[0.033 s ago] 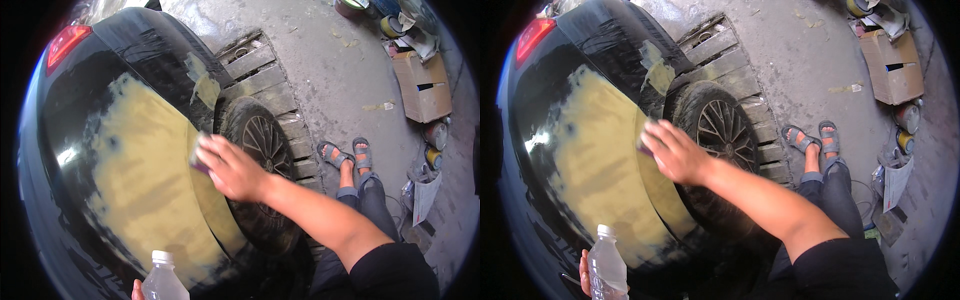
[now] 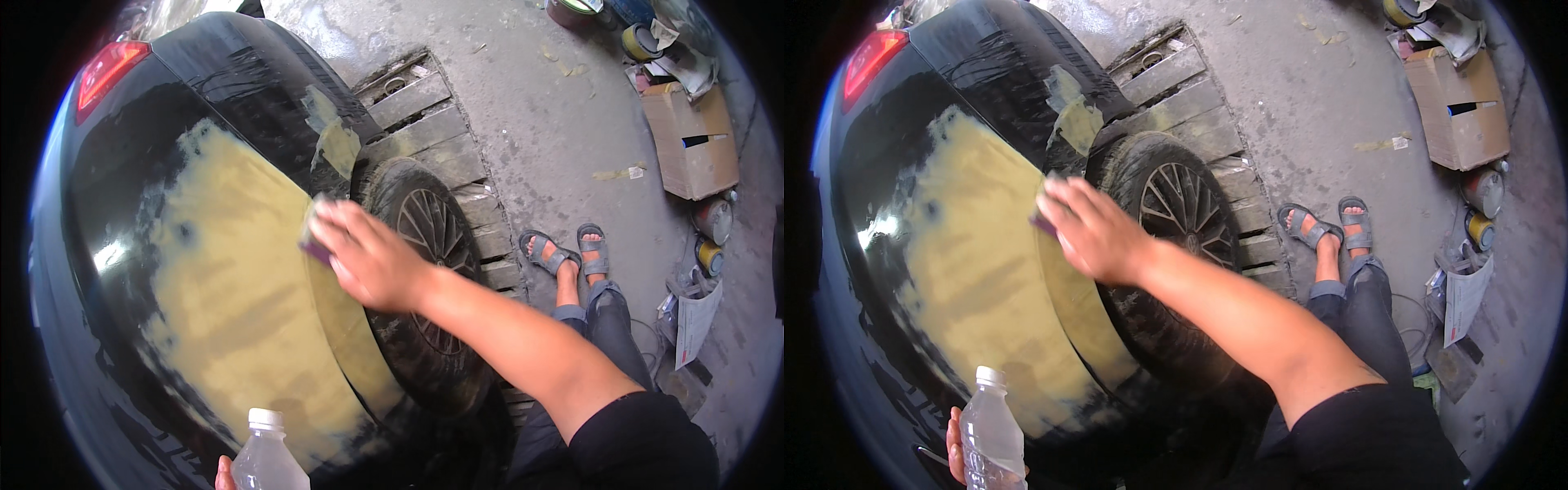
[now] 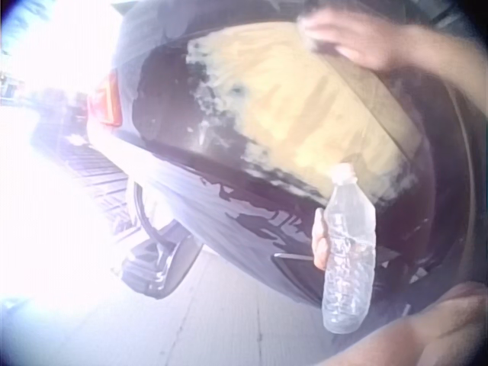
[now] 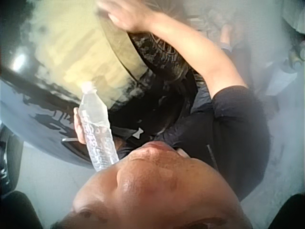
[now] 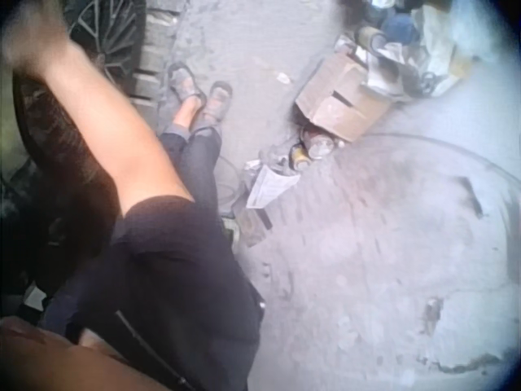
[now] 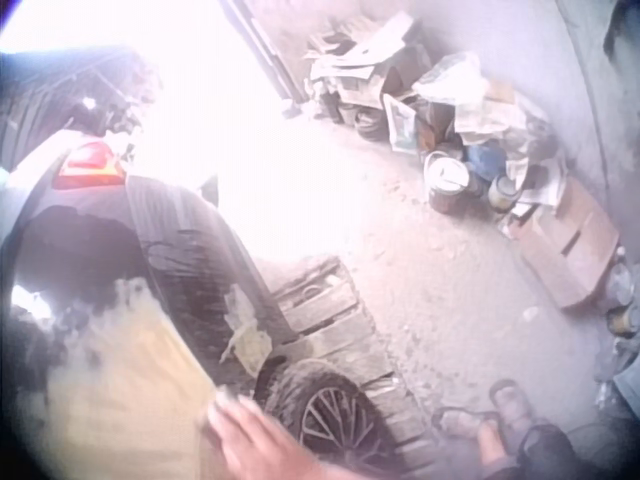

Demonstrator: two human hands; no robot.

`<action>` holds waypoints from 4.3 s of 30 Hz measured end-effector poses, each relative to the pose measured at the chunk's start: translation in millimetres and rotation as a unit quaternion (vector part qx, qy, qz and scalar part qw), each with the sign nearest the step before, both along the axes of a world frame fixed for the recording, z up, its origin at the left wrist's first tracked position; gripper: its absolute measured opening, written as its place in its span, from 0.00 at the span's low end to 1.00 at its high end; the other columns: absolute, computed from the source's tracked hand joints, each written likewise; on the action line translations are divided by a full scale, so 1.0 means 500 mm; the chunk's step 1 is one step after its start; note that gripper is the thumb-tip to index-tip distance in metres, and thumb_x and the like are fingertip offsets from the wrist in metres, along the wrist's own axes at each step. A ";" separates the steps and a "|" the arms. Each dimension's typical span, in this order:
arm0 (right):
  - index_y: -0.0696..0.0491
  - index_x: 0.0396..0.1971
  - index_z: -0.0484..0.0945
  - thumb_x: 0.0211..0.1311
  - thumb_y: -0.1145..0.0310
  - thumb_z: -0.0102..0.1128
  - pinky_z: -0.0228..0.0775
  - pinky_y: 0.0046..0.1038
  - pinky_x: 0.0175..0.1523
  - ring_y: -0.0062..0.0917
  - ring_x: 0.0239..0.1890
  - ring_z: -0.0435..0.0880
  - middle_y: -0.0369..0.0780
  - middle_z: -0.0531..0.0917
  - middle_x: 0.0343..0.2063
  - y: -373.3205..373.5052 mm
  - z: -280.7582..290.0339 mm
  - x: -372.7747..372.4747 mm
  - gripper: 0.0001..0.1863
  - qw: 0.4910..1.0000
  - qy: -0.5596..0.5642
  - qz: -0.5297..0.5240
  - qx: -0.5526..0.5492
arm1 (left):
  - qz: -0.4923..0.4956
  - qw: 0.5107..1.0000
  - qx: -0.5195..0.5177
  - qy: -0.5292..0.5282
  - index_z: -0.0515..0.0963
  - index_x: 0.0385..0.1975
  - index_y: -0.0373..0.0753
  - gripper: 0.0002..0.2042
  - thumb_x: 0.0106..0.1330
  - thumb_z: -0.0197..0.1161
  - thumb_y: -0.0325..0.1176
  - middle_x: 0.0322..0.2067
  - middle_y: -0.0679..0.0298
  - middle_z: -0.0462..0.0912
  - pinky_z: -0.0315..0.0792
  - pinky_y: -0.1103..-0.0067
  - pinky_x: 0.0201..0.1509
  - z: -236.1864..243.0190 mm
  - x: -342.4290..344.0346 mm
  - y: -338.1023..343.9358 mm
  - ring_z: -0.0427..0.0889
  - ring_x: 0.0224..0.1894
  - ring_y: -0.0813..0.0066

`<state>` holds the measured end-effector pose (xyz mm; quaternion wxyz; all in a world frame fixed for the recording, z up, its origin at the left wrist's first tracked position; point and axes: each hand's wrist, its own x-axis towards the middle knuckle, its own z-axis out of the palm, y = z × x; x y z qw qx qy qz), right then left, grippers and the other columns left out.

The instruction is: The person wet sands a repaired patch on a car using a purple sanding block and a plastic water bottle. The person pours water over the surface while rubbing the patch with the block and wiping the area by hand.

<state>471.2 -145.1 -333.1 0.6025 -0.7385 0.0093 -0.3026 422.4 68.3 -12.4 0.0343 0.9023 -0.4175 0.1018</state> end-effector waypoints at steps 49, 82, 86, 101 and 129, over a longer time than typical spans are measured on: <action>0.55 0.55 0.79 0.60 0.70 0.60 0.72 0.44 0.60 0.48 0.59 0.73 0.46 0.74 0.59 0.113 0.216 -0.290 0.21 0.997 0.062 0.039 0.029 | 0.104 0.968 0.050 0.222 0.57 0.71 0.42 0.48 0.53 0.80 0.46 0.68 0.43 0.64 0.71 0.56 0.69 0.063 -0.023 0.017 0.69 0.69 0.46; 0.59 0.62 0.71 0.69 0.66 0.56 0.73 0.44 0.55 0.50 0.51 0.75 0.51 0.72 0.57 0.055 0.082 -0.069 0.24 0.959 0.229 -0.029 0.165 | 0.405 0.654 -0.447 0.457 0.76 0.56 0.31 0.23 0.68 0.60 0.43 0.52 0.55 0.83 0.81 0.63 0.57 0.026 -0.025 -0.021 0.83 0.54 0.57; 0.63 0.63 0.69 0.67 0.66 0.59 0.71 0.43 0.59 0.49 0.52 0.74 0.55 0.71 0.57 0.114 0.180 -0.247 0.27 0.977 0.171 0.026 0.127 | 0.241 0.834 -0.299 0.395 0.71 0.63 0.36 0.28 0.65 0.68 0.40 0.59 0.52 0.77 0.75 0.61 0.65 0.030 -0.044 -0.042 0.77 0.62 0.54; 0.62 0.63 0.71 0.66 0.67 0.60 0.70 0.41 0.60 0.46 0.53 0.74 0.53 0.71 0.58 0.114 0.173 -0.270 0.27 0.981 0.144 0.022 0.127 | 0.449 0.652 -0.404 0.458 0.77 0.53 0.34 0.22 0.66 0.61 0.45 0.47 0.54 0.84 0.84 0.63 0.43 0.025 -0.030 -0.050 0.86 0.45 0.55; 0.61 0.62 0.71 0.69 0.65 0.57 0.69 0.42 0.60 0.48 0.53 0.74 0.52 0.72 0.57 0.086 0.071 -0.184 0.25 0.978 0.167 0.004 0.123 | 0.077 0.904 -0.110 0.405 0.64 0.69 0.38 0.48 0.48 0.84 0.45 0.63 0.47 0.72 0.67 0.59 0.70 0.047 -0.005 0.061 0.72 0.67 0.53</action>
